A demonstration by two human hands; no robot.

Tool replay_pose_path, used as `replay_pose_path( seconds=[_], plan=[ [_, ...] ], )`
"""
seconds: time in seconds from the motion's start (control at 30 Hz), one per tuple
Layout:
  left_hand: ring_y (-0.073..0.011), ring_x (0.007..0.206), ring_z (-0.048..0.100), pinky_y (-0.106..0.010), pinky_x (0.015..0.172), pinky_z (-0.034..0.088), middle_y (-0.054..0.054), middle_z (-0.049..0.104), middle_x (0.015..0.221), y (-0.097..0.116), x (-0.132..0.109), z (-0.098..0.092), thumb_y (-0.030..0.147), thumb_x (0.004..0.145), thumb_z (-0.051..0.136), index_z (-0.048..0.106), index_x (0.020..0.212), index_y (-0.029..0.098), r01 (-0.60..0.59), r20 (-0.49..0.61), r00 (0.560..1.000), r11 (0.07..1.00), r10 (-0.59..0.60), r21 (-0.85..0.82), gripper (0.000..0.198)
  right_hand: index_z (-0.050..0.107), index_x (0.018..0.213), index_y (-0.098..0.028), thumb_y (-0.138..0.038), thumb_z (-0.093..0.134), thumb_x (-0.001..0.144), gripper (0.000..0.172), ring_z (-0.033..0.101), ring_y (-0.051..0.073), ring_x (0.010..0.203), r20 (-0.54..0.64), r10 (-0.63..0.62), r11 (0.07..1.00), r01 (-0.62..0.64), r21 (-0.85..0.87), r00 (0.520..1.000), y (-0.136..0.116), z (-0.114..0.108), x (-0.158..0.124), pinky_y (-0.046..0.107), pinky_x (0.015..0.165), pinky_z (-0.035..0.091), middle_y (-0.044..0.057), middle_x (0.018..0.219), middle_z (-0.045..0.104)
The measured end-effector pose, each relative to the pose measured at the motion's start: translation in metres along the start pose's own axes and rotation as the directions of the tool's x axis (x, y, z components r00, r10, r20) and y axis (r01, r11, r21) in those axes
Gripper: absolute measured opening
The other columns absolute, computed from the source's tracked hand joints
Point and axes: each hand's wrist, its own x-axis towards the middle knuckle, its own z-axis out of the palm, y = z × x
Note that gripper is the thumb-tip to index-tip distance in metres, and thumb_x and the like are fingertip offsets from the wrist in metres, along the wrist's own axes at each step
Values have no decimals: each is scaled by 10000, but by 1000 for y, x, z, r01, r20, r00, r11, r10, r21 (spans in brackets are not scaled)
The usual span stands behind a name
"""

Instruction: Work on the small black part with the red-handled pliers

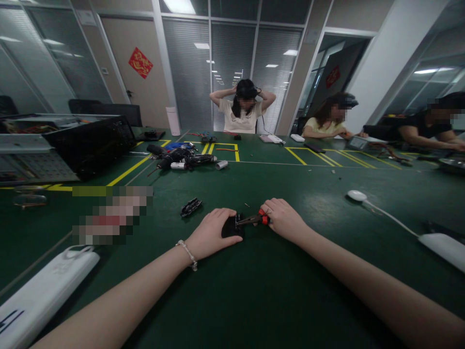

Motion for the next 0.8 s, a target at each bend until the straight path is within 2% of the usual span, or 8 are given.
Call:
replay_pose_path(
  seconds=[0.4, 0.8],
  plan=[
    [-234, 1022, 456, -373, 864, 366, -53, 499, 1116, 1, -1, -1, 493, 705, 576, 428, 1125, 223, -16, -2, 1000, 1000, 16, 7, 521, 529, 894, -135, -121, 546, 632, 262, 451, 193, 784, -6, -30, 999, 30, -9, 1000, -1, -2, 1, 304, 719, 338, 73, 859, 537],
    [-239, 1039, 452, -371, 860, 366, -52, 498, 1127, 0, 0, 0, 500, 705, 571, 429, 1130, 227, -5, -3, 1000, 1000, 5, 4, 525, 522, 880, -141, -117, 535, 641, 241, 450, 184, 785, 8, 7, 1000, -7, -13, 1000, -2, -3, 1, 296, 717, 335, 65, 855, 536]
  ],
)
